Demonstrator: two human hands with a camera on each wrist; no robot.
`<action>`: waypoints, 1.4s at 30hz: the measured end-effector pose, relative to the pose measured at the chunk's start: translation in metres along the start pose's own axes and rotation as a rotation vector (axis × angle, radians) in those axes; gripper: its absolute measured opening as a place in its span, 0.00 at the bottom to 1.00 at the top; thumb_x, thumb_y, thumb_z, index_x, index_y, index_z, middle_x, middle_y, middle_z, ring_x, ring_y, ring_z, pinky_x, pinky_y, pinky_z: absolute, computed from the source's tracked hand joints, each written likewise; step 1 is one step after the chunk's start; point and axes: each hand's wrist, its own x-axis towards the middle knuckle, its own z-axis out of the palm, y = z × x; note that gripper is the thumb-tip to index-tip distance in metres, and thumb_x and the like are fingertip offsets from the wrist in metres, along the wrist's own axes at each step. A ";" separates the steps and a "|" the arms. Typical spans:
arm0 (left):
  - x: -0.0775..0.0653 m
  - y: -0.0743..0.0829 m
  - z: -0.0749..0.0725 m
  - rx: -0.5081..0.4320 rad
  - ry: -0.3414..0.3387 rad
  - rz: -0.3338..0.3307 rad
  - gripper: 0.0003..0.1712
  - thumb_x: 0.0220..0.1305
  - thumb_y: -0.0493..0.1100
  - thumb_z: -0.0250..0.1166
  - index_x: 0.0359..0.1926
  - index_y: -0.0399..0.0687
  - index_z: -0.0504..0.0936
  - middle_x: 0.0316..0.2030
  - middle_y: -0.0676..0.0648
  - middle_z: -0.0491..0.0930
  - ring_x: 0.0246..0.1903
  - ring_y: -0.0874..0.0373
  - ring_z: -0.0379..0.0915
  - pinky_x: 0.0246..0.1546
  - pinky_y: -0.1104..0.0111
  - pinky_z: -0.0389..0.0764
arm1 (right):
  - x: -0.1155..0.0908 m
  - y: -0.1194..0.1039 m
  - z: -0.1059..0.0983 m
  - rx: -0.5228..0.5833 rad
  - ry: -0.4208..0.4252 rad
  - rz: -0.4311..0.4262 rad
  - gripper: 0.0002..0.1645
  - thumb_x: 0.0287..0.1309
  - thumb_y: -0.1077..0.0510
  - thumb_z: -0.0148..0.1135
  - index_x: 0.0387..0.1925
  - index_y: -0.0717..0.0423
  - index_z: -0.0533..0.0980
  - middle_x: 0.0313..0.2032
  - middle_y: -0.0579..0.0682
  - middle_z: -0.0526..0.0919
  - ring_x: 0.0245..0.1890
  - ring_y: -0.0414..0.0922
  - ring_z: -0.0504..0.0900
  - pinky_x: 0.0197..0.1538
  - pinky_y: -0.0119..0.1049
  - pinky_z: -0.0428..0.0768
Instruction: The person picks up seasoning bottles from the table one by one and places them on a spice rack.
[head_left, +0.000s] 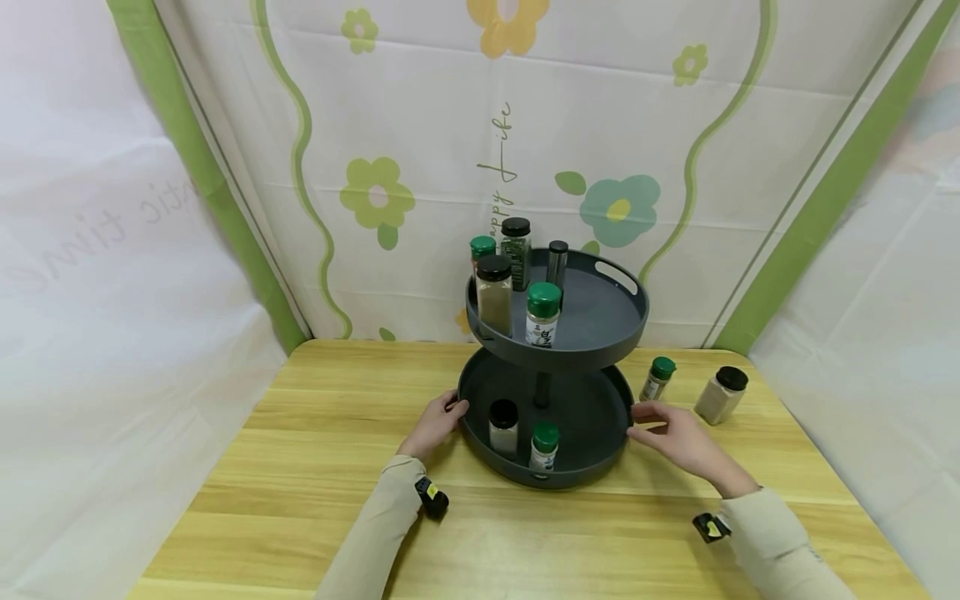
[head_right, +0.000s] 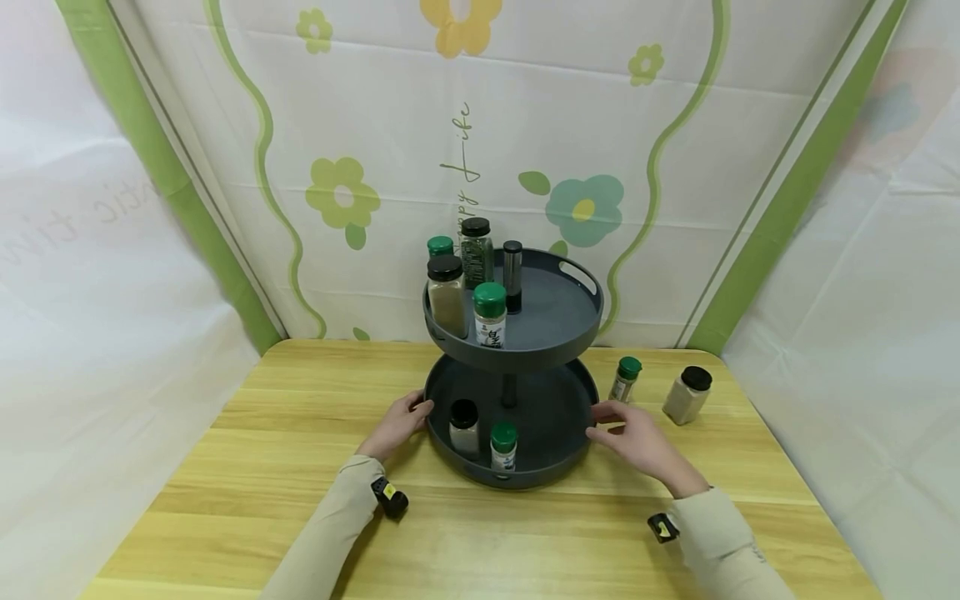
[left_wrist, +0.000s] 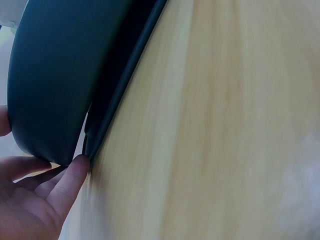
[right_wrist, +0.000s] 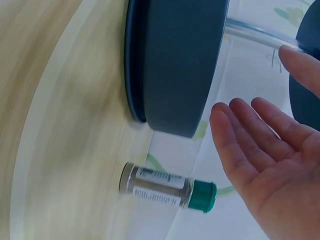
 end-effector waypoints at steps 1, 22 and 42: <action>0.000 0.000 0.000 0.002 -0.001 0.001 0.29 0.73 0.45 0.51 0.68 0.35 0.61 0.64 0.33 0.64 0.62 0.41 0.62 0.56 0.53 0.69 | -0.001 0.002 -0.002 -0.009 0.007 0.004 0.26 0.61 0.53 0.63 0.53 0.68 0.73 0.49 0.62 0.78 0.48 0.56 0.79 0.43 0.39 0.80; -0.020 0.031 0.000 0.026 -0.029 0.001 0.27 0.73 0.40 0.49 0.67 0.29 0.59 0.63 0.30 0.62 0.61 0.40 0.62 0.56 0.53 0.69 | -0.002 0.027 -0.023 -0.190 0.112 0.136 0.36 0.63 0.45 0.59 0.57 0.74 0.67 0.53 0.72 0.73 0.50 0.66 0.75 0.43 0.53 0.79; -0.020 0.035 -0.001 0.006 -0.027 -0.010 0.27 0.73 0.40 0.49 0.67 0.29 0.59 0.63 0.30 0.62 0.60 0.41 0.63 0.53 0.55 0.71 | 0.025 0.036 -0.016 -0.122 0.151 0.249 0.47 0.66 0.48 0.55 0.64 0.82 0.48 0.59 0.82 0.58 0.55 0.72 0.66 0.50 0.58 0.74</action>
